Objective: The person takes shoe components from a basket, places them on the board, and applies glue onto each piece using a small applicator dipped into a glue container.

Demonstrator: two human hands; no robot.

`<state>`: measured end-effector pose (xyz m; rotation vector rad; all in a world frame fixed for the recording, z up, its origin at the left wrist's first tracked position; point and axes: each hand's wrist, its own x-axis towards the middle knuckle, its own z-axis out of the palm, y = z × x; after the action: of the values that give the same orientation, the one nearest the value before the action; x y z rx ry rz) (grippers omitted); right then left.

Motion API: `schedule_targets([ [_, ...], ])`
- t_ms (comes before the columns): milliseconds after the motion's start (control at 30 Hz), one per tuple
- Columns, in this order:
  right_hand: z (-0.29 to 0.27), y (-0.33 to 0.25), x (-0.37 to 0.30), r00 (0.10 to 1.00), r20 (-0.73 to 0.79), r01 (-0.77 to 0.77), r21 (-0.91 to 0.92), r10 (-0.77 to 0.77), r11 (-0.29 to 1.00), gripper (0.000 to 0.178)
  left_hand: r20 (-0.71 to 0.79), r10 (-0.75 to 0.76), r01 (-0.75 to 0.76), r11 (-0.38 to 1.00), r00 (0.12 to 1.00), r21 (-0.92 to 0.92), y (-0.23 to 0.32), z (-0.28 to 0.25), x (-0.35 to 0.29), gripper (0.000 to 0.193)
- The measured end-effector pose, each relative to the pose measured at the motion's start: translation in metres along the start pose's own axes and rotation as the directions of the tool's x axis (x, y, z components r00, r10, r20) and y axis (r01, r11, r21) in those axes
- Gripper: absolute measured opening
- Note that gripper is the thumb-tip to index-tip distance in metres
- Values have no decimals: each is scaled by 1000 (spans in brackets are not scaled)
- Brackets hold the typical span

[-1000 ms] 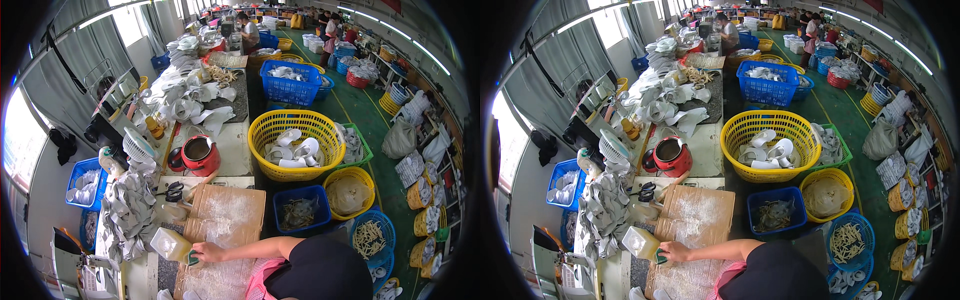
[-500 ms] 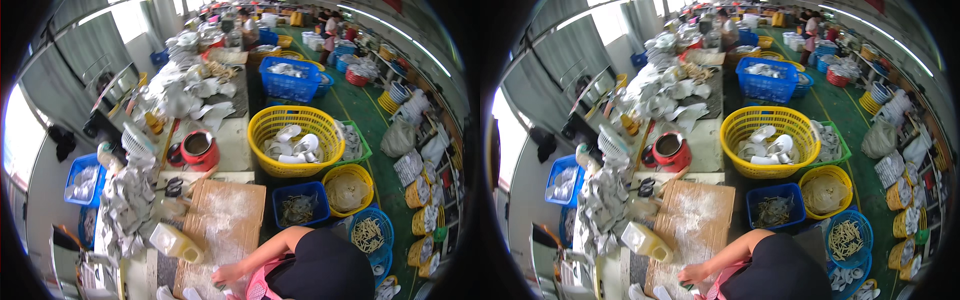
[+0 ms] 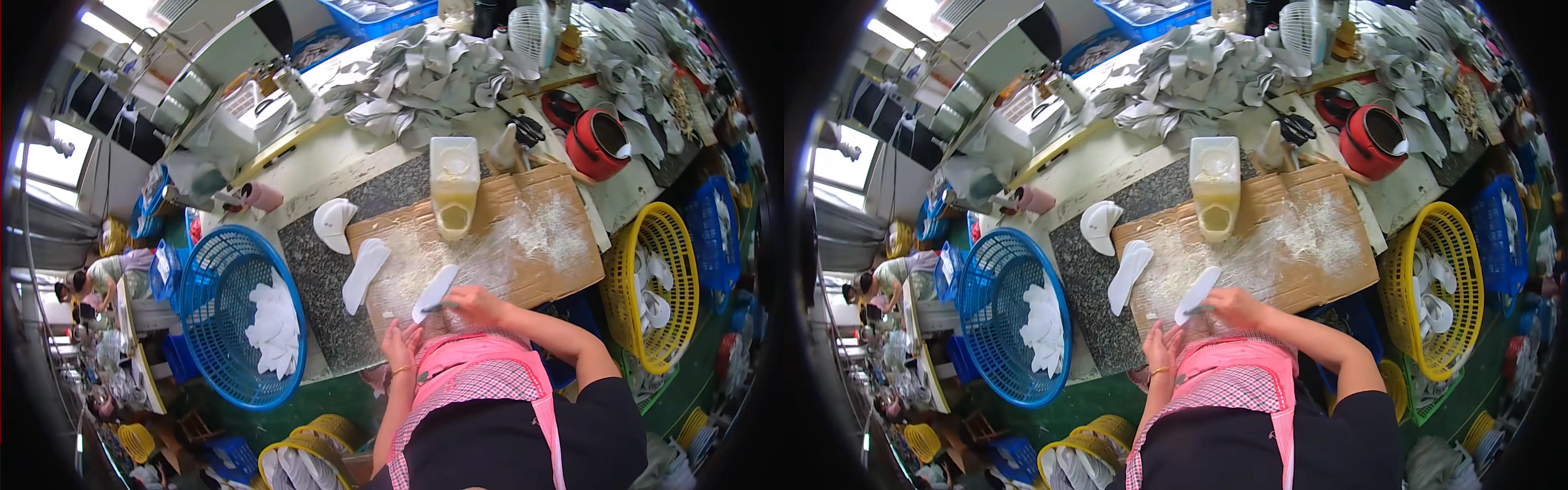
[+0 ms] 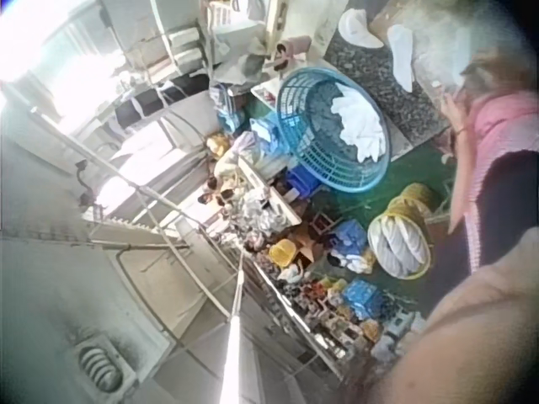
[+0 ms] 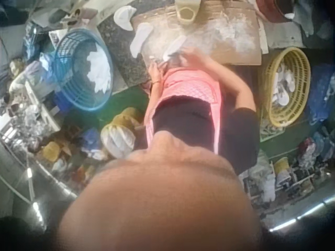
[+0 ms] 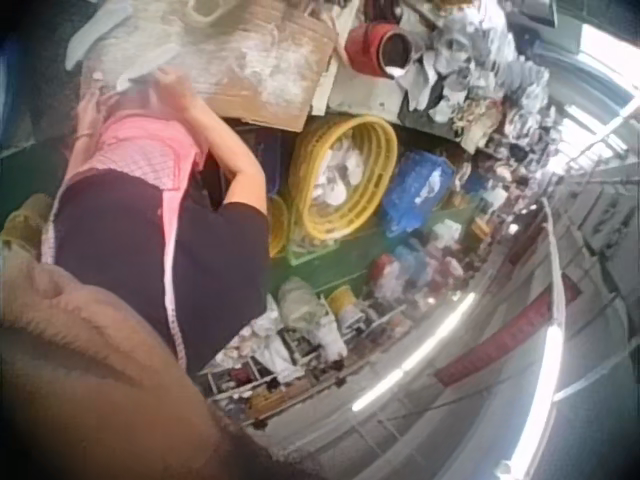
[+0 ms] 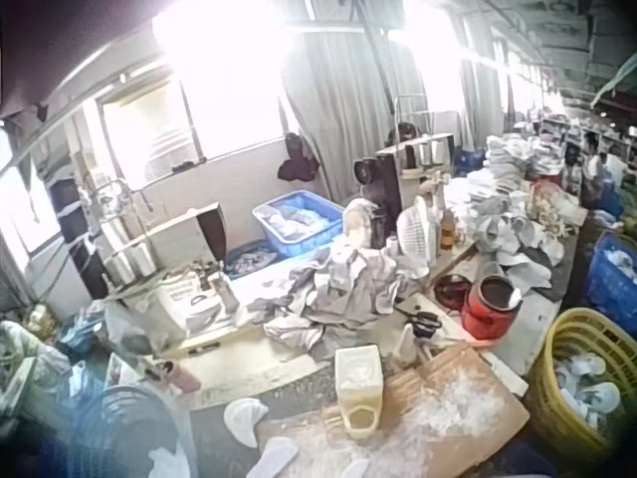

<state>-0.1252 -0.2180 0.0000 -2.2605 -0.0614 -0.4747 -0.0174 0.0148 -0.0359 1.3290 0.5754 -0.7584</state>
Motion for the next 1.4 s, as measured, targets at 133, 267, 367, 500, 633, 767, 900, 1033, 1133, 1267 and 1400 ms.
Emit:
schedule_targets([
  [133, 1, 2, 4, 980, -153, -143, -117, 124, 983, 27, 17, -26, 25, 997, 1000, 75, 6, -2, -8, 31],
  [267, 28, -21, 0, 996, 55, -73, -26, 74, 997, 19, 23, -30, 28, 996, 999, 81, 2, -3, -3, 26],
  [367, -2, 16, 1, 972, -151, -210, -195, 182, 958, 18, 14, -50, 47, 988, 999, 150, 1, 2, -3, 40],
  [500, -35, 12, 13, 885, -399, -395, -369, 240, 841, 17, 39, 263, -261, 910, 964, 322, -2, 8, -7, 63],
  [633, -3, -3, 5, 965, -248, -135, -213, 80, 968, 14, 50, 218, -222, 919, 975, 325, 24, 42, -24, 66],
  [767, -26, 15, 23, 910, -350, -328, -285, 221, 901, 16, 110, 326, -344, 896, 939, 282, 39, 49, -16, 64],
  [900, -72, 24, 53, 750, -615, -450, -203, 244, 869, 17, 187, 634, -661, 704, 750, 260, 94, 56, -46, 57],
  [1033, -76, 43, 65, 888, -454, -290, -424, 76, 858, 15, 574, 807, -823, -229, 139, 520, 114, 41, -50, 34],
  [1133, -62, 36, 66, 835, -516, -354, -241, 190, 903, 13, 845, 535, -855, -446, -17, 265, 102, 21, -37, 18],
  [1267, -30, -9, 48, 731, -528, -478, 57, 433, 876, 9, 891, 448, -868, -409, 78, 282, 64, -9, -13, 11],
  [1400, 7, -21, 41, 976, -95, -199, -2, 198, 980, 15, 840, 541, -868, -401, 34, 293, 61, 9, -20, 14],
])
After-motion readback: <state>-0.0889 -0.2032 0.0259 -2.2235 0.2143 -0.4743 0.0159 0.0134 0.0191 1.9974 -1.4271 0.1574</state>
